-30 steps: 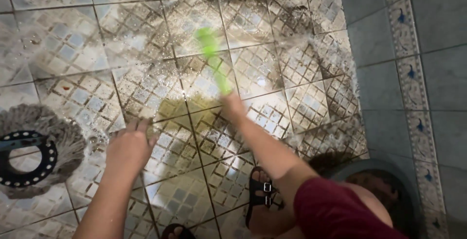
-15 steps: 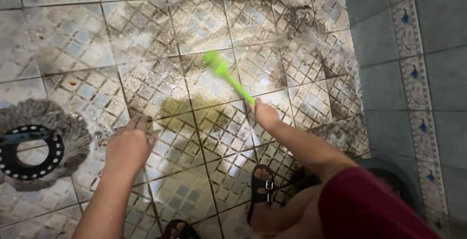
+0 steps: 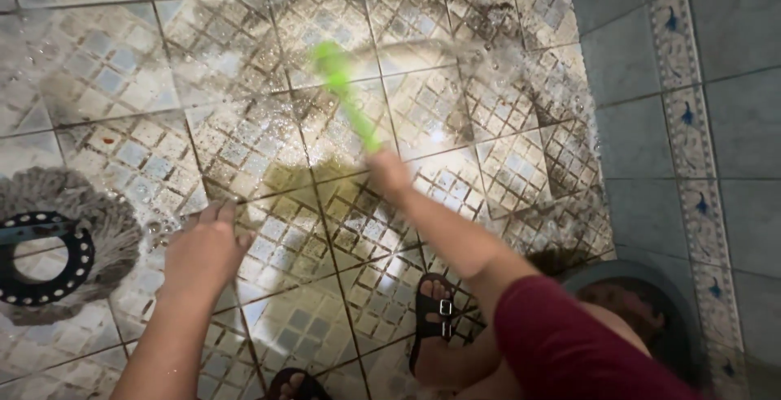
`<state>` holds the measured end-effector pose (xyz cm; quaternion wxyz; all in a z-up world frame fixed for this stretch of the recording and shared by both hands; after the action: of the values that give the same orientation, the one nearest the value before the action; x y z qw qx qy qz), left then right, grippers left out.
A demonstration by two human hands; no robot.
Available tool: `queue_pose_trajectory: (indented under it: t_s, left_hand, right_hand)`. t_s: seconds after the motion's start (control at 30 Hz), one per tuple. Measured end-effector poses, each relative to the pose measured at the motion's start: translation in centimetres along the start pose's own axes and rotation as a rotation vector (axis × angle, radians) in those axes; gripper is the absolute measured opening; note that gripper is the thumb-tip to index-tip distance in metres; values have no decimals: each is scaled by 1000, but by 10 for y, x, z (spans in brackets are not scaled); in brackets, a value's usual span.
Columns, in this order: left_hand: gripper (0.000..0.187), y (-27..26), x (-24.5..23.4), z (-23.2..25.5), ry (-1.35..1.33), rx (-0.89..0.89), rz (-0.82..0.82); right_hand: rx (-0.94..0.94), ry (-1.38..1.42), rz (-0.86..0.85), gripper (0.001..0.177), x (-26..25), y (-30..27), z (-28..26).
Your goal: Scrubbing the tiled bathroom floor using a hand brush and cleaning detergent.
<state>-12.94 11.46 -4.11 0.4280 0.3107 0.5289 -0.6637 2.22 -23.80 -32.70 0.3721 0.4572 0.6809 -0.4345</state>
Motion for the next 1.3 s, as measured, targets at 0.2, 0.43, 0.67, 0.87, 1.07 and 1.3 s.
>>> queue_pose_trajectory:
  t_s: [0.2,0.43,0.67,0.87,1.07,1.3]
  left_hand:
    - [66,-2,3,-1,-5,-29,-10]
    - [64,-12,2,0,23,-73,-106]
    - [66,-10,-1,-11,-52,-68,55]
    - [67,-9,-7,-2,-94,1,200]
    - [67,-28,-4,-4,9,67,360]
    - [76,-18,10,-13,-8,-52,165]
  right_hand:
    - [285,-41,-287,48,-120,18,-139]
    - [177,-58,5,43,-108,127,-152]
    - [308,163,-194,38,-51,-67,-109]
    - [366,49,-227,40,-51,-97,-105]
    - [328,137,-92,43,-67,105,-151]
    - [25,198,-228,22,-95,-13,-266]
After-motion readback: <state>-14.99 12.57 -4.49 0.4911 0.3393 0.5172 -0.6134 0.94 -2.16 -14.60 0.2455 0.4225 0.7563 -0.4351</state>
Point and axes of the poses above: each hand's wrist, its own y-axis towards the middle knuckle, its own x-axis out of the palm, z = x × y, the point moved 5 cm from there along y, towards the middle knuckle, and after that the axes turned 10 degrees about x, right-handed, at the moved point
